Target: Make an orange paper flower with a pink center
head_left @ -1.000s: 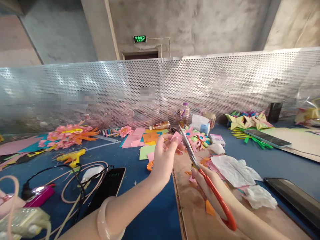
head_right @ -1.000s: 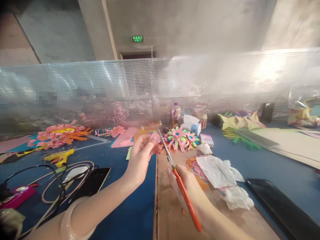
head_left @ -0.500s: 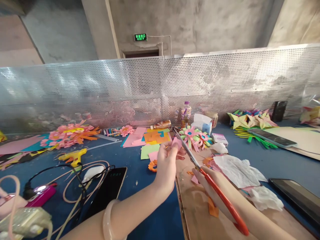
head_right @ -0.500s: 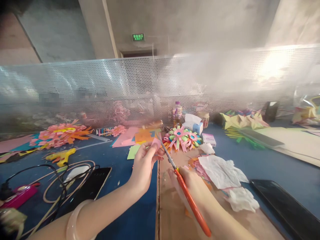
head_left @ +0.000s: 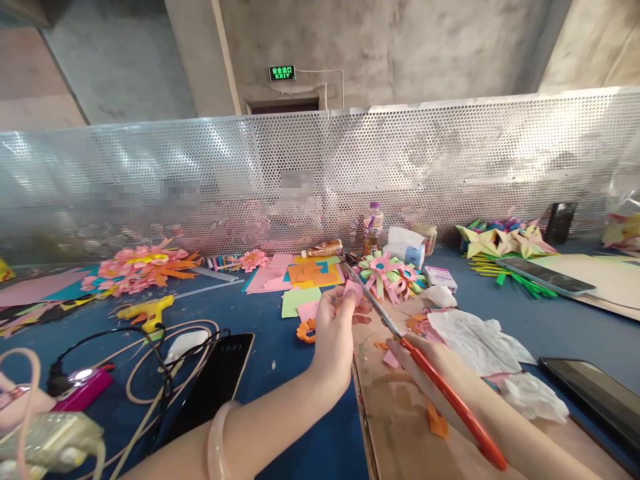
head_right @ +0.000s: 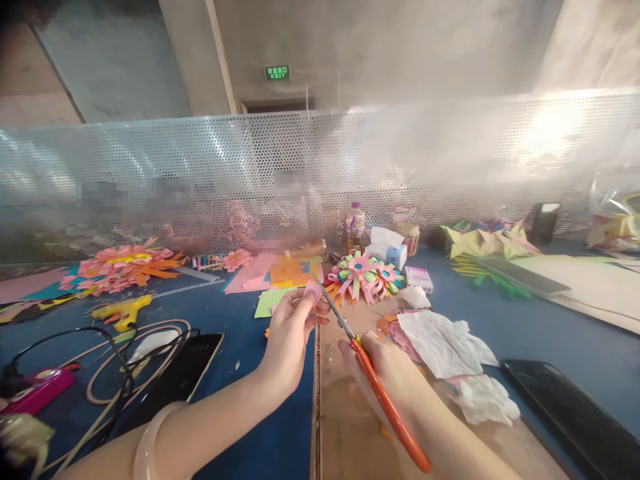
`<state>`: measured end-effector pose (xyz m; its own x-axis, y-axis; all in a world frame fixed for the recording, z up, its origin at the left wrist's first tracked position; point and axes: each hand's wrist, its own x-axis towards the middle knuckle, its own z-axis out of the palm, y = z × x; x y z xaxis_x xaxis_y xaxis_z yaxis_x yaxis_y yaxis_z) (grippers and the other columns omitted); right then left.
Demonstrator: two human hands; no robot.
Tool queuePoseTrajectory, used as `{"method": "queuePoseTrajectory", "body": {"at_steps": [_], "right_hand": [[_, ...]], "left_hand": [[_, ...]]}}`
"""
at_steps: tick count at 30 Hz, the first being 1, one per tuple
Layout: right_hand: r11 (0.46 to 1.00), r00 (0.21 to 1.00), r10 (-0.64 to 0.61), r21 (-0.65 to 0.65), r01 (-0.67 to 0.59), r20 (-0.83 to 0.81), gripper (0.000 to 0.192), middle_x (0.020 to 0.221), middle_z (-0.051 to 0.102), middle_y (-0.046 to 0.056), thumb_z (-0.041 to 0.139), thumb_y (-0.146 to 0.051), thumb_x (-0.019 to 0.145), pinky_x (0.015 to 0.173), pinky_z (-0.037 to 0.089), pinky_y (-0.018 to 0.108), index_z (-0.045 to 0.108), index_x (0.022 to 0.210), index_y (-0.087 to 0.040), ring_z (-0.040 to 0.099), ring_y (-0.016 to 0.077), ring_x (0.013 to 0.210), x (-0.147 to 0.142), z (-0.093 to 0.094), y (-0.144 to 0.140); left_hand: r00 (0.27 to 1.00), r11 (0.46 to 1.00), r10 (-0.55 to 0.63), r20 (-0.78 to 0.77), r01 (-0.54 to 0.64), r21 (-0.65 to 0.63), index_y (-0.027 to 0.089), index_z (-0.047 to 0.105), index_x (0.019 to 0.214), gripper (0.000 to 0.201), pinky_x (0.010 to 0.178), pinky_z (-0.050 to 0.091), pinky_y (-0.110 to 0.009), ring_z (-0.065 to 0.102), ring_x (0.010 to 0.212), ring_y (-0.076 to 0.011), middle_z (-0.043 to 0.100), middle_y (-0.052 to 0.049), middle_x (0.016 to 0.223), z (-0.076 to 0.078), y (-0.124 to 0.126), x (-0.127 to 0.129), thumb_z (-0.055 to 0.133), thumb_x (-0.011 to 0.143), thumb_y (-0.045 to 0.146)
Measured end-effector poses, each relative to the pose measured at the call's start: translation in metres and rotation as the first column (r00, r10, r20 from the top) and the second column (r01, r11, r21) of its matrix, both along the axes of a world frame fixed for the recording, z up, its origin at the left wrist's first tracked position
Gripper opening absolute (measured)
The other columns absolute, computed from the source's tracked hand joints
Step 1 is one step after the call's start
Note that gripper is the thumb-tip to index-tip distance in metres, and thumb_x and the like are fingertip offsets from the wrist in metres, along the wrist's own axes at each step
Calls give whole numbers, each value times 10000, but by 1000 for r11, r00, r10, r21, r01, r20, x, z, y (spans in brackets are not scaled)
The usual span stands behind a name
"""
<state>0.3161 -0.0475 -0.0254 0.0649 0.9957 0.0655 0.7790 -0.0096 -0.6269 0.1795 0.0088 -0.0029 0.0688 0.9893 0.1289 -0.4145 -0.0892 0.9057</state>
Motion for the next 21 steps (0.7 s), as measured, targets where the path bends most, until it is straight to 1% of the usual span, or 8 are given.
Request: {"method": "queuePoseTrajectory", "body": {"at_steps": [3, 11, 17, 21], "right_hand": [[1000, 1000, 12, 4, -12, 1, 474, 691, 567, 35, 267, -625, 860, 636, 348, 310, 441, 679, -223, 535, 226, 675, 2, 1, 0], [1000, 1000, 15, -1, -15, 26, 489, 706, 568, 52, 242, -622, 869, 634, 342, 304, 436, 664, -222, 525, 216, 666, 2, 4, -1], [1000, 998, 3, -16, -2, 55, 476, 687, 566, 33, 269, -643, 826, 625, 342, 301, 419, 651, -226, 523, 222, 647, 5, -1, 2], [1000, 998, 12, -26, -10, 64, 467, 682, 573, 37, 265, -629, 822, 616, 335, 301, 427, 655, -224, 535, 228, 651, 6, -3, 3]], "left_hand": [[1000, 1000, 1, 13, -2, 9, 178, 512, 860, 223, 638, 469, -247, 623, 699, -130, 628, 0, 717, -1, 0, 0, 600, 821, 380], [1000, 1000, -5, 27, 5, -16, 179, 512, 866, 227, 619, 475, -240, 634, 682, -130, 635, 3, 710, -2, 0, 1, 610, 814, 378], [1000, 999, 12, 18, -11, -37, 172, 516, 871, 213, 617, 476, -232, 625, 676, -124, 633, -5, 704, -3, 0, 2, 609, 815, 355], [1000, 998, 22, 7, -22, -60, 163, 518, 859, 213, 622, 476, -234, 621, 687, -128, 638, -26, 724, -6, 2, 3, 610, 811, 349]]}}
